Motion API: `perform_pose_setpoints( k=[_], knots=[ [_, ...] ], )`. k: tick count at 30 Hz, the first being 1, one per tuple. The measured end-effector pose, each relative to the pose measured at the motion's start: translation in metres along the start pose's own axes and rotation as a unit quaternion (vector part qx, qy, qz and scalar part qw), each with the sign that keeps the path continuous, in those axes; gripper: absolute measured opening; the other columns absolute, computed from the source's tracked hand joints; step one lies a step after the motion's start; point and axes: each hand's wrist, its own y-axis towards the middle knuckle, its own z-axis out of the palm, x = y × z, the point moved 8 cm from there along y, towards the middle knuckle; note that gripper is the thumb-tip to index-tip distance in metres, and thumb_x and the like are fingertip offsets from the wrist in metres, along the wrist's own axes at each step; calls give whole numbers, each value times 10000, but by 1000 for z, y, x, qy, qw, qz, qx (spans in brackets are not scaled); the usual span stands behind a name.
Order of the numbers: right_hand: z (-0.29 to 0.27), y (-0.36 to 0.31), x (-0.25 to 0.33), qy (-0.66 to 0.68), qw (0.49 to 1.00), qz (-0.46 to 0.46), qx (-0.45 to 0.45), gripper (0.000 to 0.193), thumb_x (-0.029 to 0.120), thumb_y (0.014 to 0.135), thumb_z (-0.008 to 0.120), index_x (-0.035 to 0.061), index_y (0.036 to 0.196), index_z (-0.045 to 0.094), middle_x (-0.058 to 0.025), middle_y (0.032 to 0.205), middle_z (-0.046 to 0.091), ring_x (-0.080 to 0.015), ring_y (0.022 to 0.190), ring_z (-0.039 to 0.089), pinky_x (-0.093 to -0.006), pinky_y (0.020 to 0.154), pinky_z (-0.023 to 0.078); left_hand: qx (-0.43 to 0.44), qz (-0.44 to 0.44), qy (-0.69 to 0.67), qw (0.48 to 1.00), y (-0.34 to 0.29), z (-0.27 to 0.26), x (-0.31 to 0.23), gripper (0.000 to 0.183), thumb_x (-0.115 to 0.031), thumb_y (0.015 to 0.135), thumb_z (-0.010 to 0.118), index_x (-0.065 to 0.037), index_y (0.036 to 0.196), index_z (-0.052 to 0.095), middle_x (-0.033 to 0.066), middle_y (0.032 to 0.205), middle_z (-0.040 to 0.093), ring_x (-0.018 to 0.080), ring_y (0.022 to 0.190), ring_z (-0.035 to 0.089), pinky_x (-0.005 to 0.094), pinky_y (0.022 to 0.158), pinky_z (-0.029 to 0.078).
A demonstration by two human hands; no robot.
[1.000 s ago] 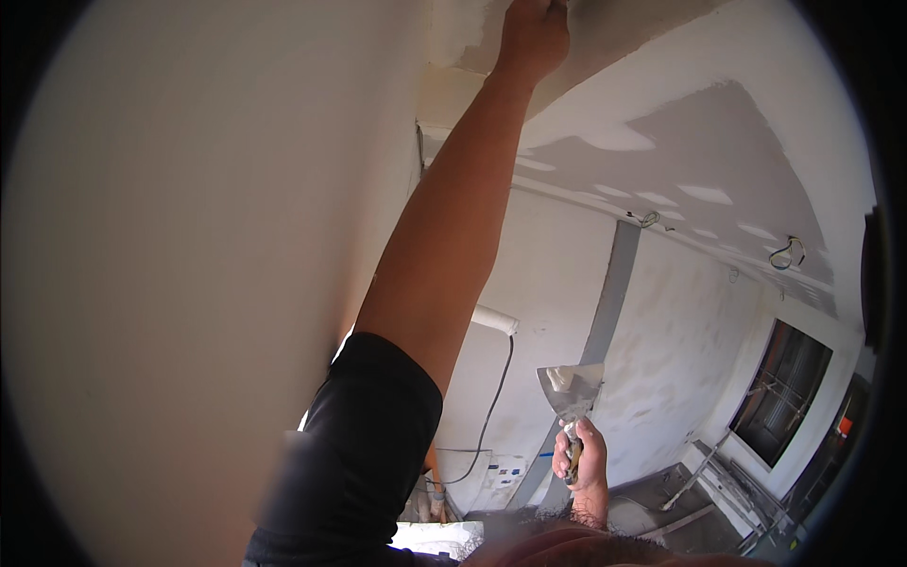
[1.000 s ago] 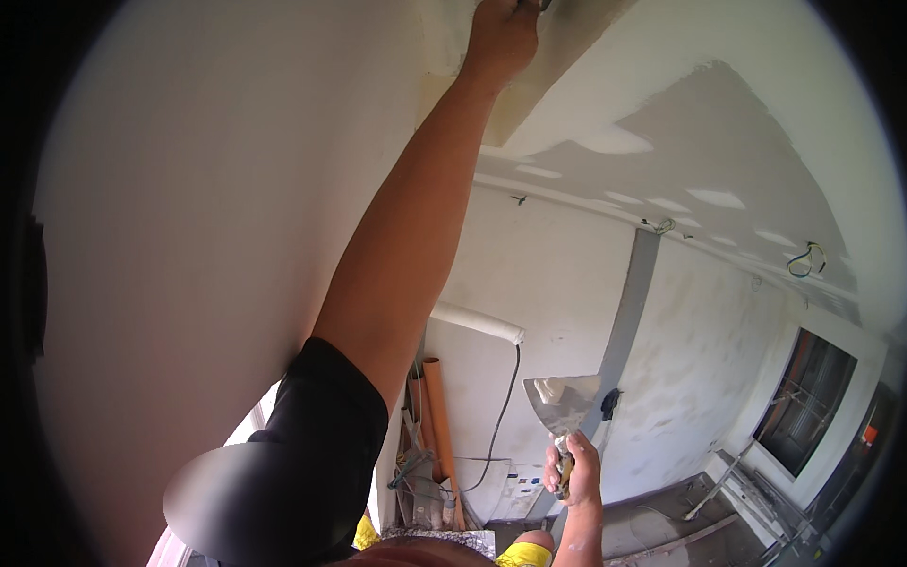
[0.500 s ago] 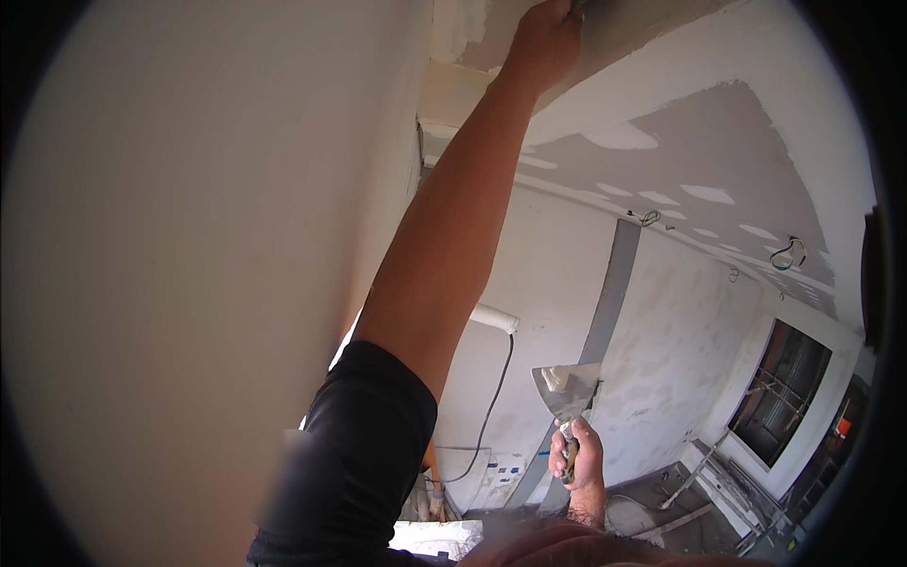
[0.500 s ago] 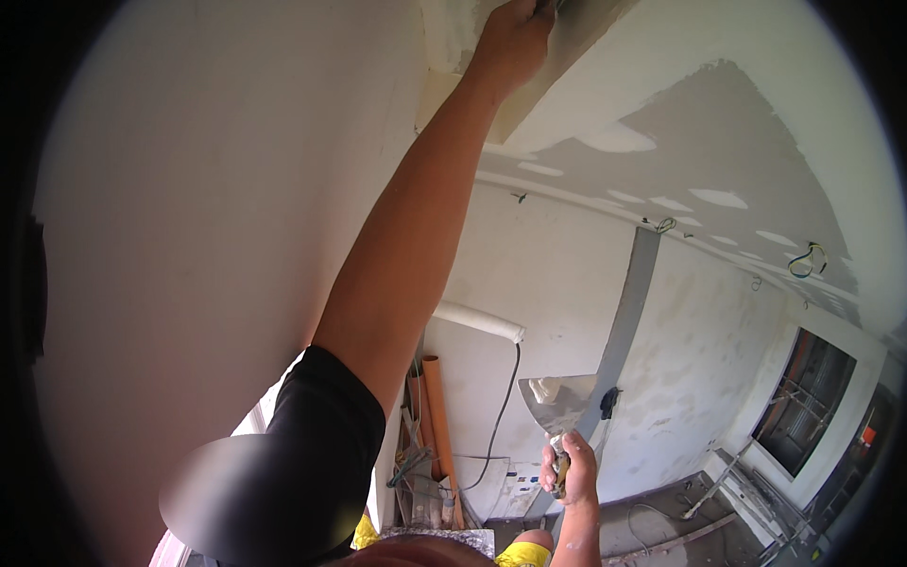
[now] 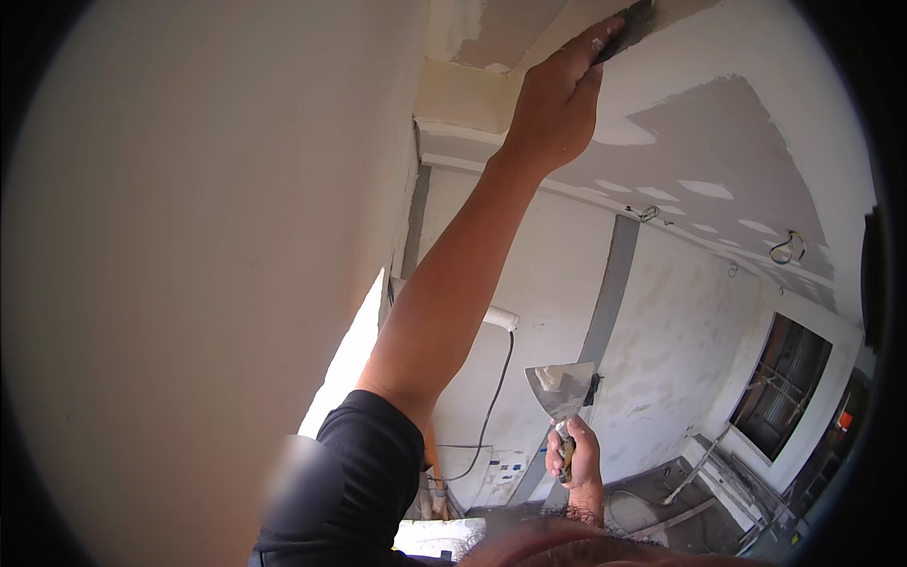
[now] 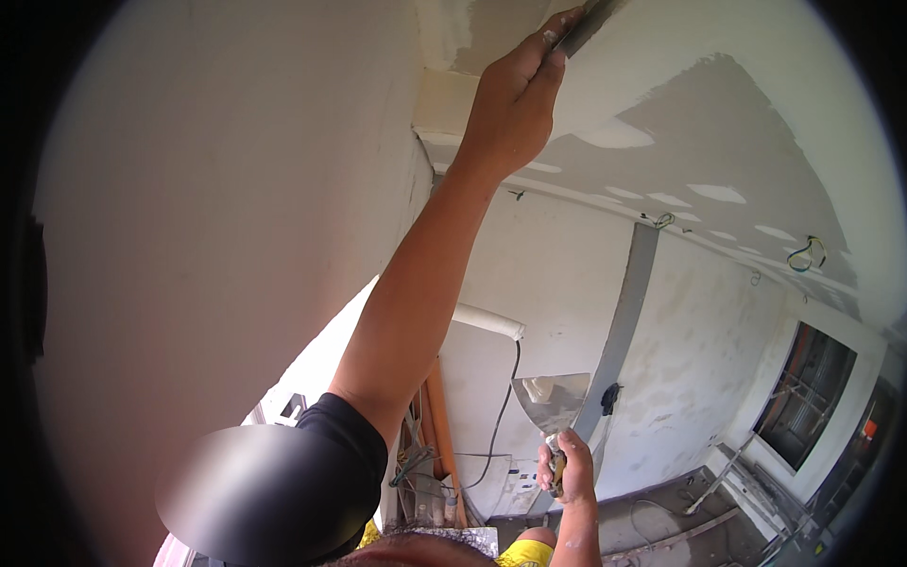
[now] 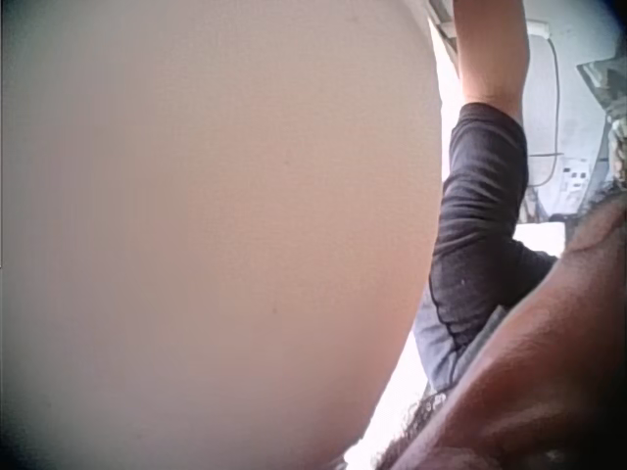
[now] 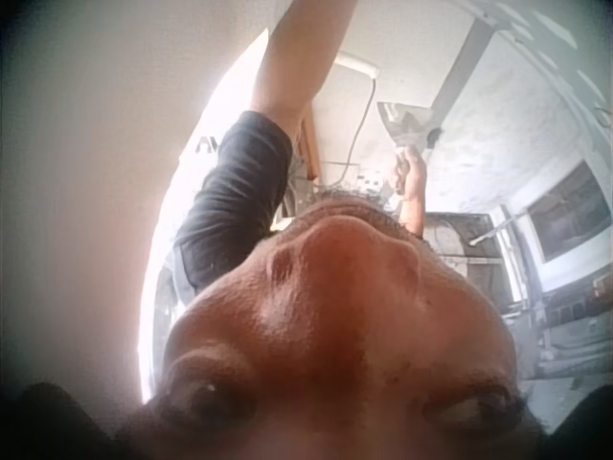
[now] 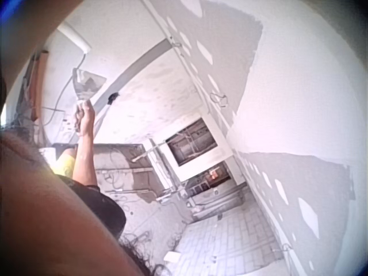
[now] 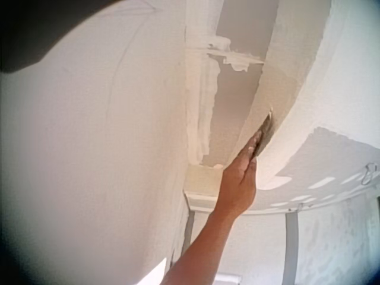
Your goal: The person applies plaster to the ceiling using a trowel and a hawk. They repeatedly scoop plaster from the hawk and spread it onto the ceiling surface, smoothing it with the trowel.
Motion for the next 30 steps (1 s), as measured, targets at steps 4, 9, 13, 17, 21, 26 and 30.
perform_pose_setpoints(
  k=[4,9,13,17,21,26,30],
  knots=[
    [4,1,0,9,1000,0,13,326,344,1042,527,35,1129,585,-65,707,578,-144,421,496,-304,376,425,-14,-10,50,999,-12,-2,-1,444,-192,1067,427,-153,1493,547,-27,675,395,80,592,325,278,619,392],
    [1,2,-2,15,1000,3,15,324,338,1046,520,34,1135,587,-63,707,578,-142,421,496,-305,375,426,0,17,10,1000,-22,1,-10,463,27,997,434,-35,1441,551,151,1461,584,313,1372,538,367,1159,409],
    [2,1,-2,18,1000,0,14,317,330,1046,517,33,1133,587,-66,714,579,-146,421,498,-307,374,425,-9,40,10,999,-28,-3,-14,458,28,995,444,-31,1435,557,155,1447,596,315,1358,553,367,1148,422],
    [3,2,0,17,1000,-7,14,313,326,1042,522,32,1124,587,-73,723,580,-151,422,500,-310,374,425,-51,44,45,997,-24,-20,-18,456,14,995,448,-28,1437,554,158,1430,610,319,1314,588,367,1117,447],
    [2,2,-1,17,1000,-12,10,306,322,1039,527,32,1113,587,-77,723,580,-154,423,502,-315,376,426,-97,14,67,993,11,-38,-9,432,-122,1043,448,-30,1453,549,44,957,535,160,836,467,317,757,416],
    [0,0,-1,27,999,-18,-2,296,317,1036,536,36,1111,590,-80,721,581,-155,425,506,-318,377,432,-32,-15,91,995,54,-29,-25,440,-134,1063,408,26,1463,494,318,1344,607,393,1295,581,417,1096,429],
    [3,2,-3,26,1000,-15,6,293,319,1036,539,42,1112,597,-80,725,583,-155,425,509,-319,377,435,-88,89,153,980,83,-35,-13,419,-109,1041,409,36,1417,526,339,1266,631,450,1222,603,462,1039,456]
  ],
)
